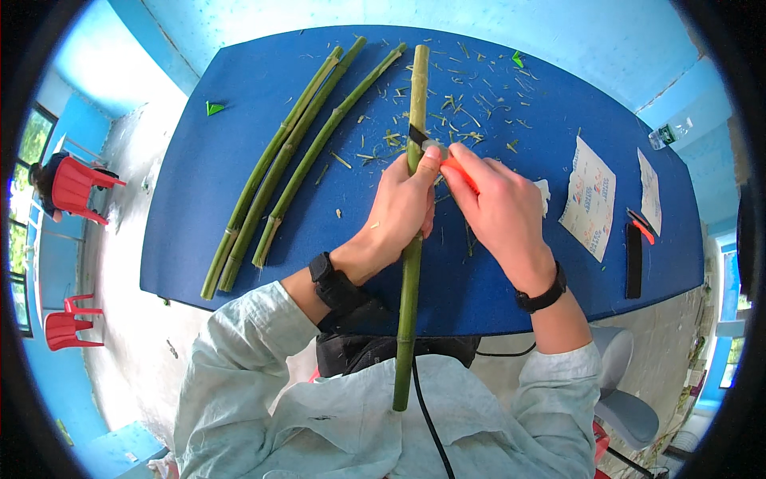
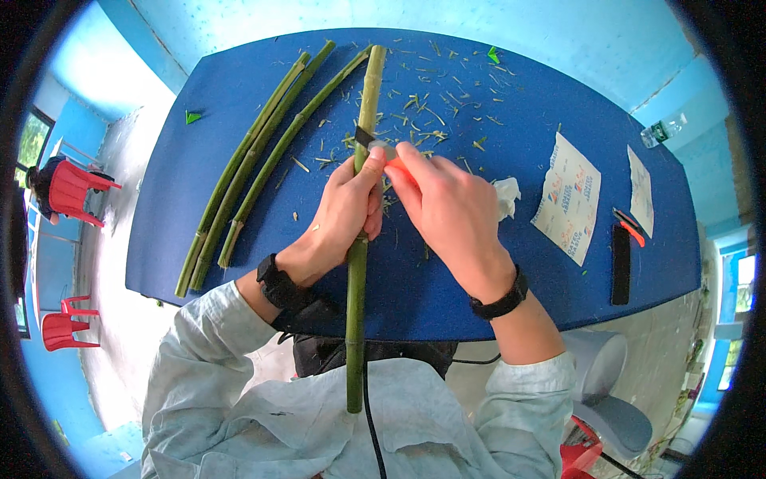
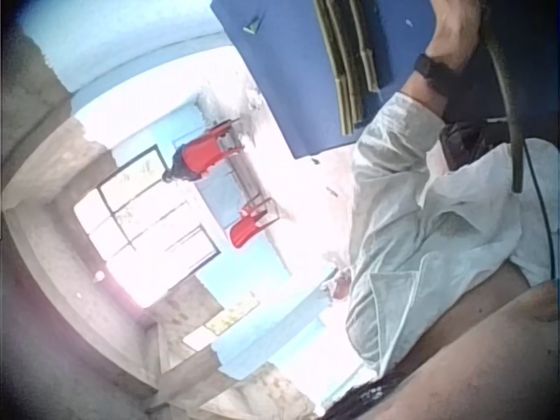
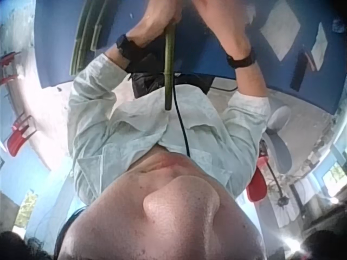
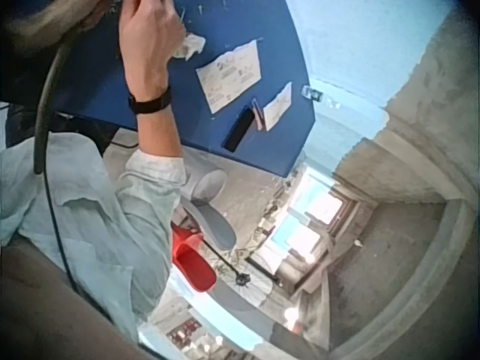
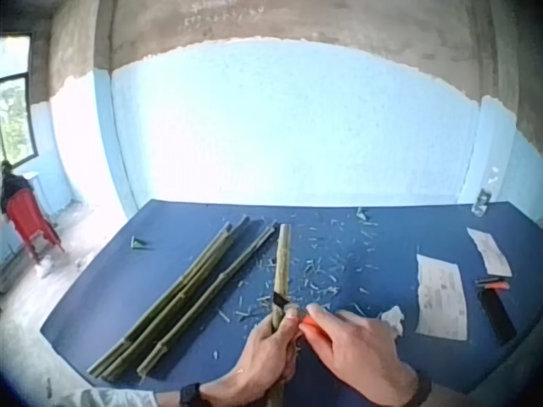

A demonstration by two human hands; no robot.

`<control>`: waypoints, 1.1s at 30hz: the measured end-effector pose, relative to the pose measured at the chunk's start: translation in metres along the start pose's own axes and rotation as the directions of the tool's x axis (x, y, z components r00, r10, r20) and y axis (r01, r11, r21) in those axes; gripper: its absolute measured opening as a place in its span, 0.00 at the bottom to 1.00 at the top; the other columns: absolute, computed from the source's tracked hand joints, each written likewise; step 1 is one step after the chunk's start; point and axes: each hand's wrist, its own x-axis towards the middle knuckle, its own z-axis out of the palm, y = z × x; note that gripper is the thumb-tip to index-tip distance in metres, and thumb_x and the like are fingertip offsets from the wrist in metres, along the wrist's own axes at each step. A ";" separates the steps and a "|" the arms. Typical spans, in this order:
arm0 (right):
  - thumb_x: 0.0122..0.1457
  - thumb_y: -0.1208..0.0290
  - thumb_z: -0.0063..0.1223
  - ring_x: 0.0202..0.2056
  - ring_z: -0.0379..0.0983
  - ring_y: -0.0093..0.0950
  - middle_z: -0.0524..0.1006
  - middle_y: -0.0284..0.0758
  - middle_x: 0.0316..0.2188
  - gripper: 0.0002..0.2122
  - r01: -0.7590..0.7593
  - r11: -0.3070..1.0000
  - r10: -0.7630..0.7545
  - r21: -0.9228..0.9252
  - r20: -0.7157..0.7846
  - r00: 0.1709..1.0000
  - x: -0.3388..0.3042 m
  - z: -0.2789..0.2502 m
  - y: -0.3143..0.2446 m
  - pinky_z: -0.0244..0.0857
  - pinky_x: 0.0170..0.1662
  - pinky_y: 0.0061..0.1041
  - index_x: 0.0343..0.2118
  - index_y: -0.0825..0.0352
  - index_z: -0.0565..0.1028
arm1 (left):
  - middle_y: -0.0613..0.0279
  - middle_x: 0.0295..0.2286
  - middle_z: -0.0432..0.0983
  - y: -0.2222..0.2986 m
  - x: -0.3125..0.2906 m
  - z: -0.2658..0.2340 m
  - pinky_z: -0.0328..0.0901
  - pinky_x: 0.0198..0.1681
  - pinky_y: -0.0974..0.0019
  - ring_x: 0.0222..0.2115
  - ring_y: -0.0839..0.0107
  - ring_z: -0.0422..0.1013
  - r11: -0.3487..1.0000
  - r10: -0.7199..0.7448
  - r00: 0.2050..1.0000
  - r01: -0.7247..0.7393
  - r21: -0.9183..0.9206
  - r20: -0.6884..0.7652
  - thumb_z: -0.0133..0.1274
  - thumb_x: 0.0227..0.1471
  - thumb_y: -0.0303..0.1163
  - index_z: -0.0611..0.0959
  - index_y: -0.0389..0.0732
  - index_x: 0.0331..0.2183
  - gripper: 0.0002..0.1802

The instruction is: The recorder uses a utility knife to strip the outer nodes and skin from a green bamboo stalk at a table.

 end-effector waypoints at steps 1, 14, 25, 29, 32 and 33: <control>0.69 0.59 0.63 0.28 0.84 0.41 0.85 0.37 0.29 0.14 0.003 1.000 -0.003 0.025 -0.015 1.000 0.002 0.001 0.001 0.75 0.28 0.38 0.52 0.57 0.82 | 0.70 0.18 0.63 0.002 0.001 0.000 0.61 0.16 0.67 0.13 0.76 0.63 1.000 0.005 1.000 -0.005 -0.006 0.012 0.45 0.76 0.57 0.70 0.44 0.36 0.26; 0.70 0.60 0.62 0.25 0.80 0.45 0.80 0.46 0.25 0.12 -0.166 0.910 0.109 0.381 0.166 0.980 0.004 -0.008 0.018 0.68 0.26 0.38 0.46 0.63 0.85 | 0.70 0.18 0.63 0.004 0.001 -0.009 0.61 0.17 0.67 0.13 0.75 0.62 1.000 -0.009 0.984 0.007 0.012 0.175 0.44 0.76 0.58 0.68 0.46 0.30 0.28; 0.71 0.57 0.60 0.26 0.81 0.44 0.82 0.39 0.24 0.10 -0.065 0.991 0.065 0.118 0.008 0.998 -0.005 0.002 -0.004 0.71 0.25 0.41 0.47 0.57 0.82 | 0.68 0.19 0.62 -0.001 0.002 -0.005 0.61 0.17 0.66 0.14 0.74 0.62 0.997 -0.018 0.997 0.013 0.070 0.074 0.38 0.77 0.59 0.68 0.44 0.31 0.30; 0.71 0.58 0.60 0.24 0.81 0.42 0.80 0.37 0.22 0.10 -0.032 0.999 0.032 0.031 -0.021 0.999 -0.007 0.007 -0.006 0.71 0.24 0.41 0.47 0.57 0.82 | 0.69 0.19 0.62 0.006 -0.002 -0.001 0.61 0.18 0.66 0.14 0.74 0.61 0.996 -0.063 0.998 0.062 0.056 0.010 0.37 0.78 0.58 0.68 0.44 0.32 0.29; 0.72 0.57 0.60 0.23 0.81 0.41 0.78 0.36 0.21 0.10 -0.026 0.999 0.025 -0.021 -0.025 0.999 -0.007 0.005 -0.007 0.71 0.22 0.40 0.46 0.57 0.82 | 0.69 0.19 0.62 0.008 -0.002 0.003 0.60 0.19 0.66 0.14 0.75 0.60 0.996 -0.085 0.996 0.085 0.004 0.013 0.36 0.78 0.57 0.69 0.44 0.33 0.29; 0.72 0.57 0.60 0.23 0.81 0.41 0.78 0.36 0.21 0.10 -0.022 0.999 0.021 -0.033 -0.024 0.999 -0.007 0.006 -0.008 0.71 0.22 0.39 0.46 0.57 0.81 | 0.69 0.19 0.62 0.007 -0.003 0.002 0.60 0.19 0.66 0.14 0.75 0.60 0.996 -0.087 0.996 0.087 0.006 0.010 0.37 0.78 0.57 0.70 0.44 0.33 0.29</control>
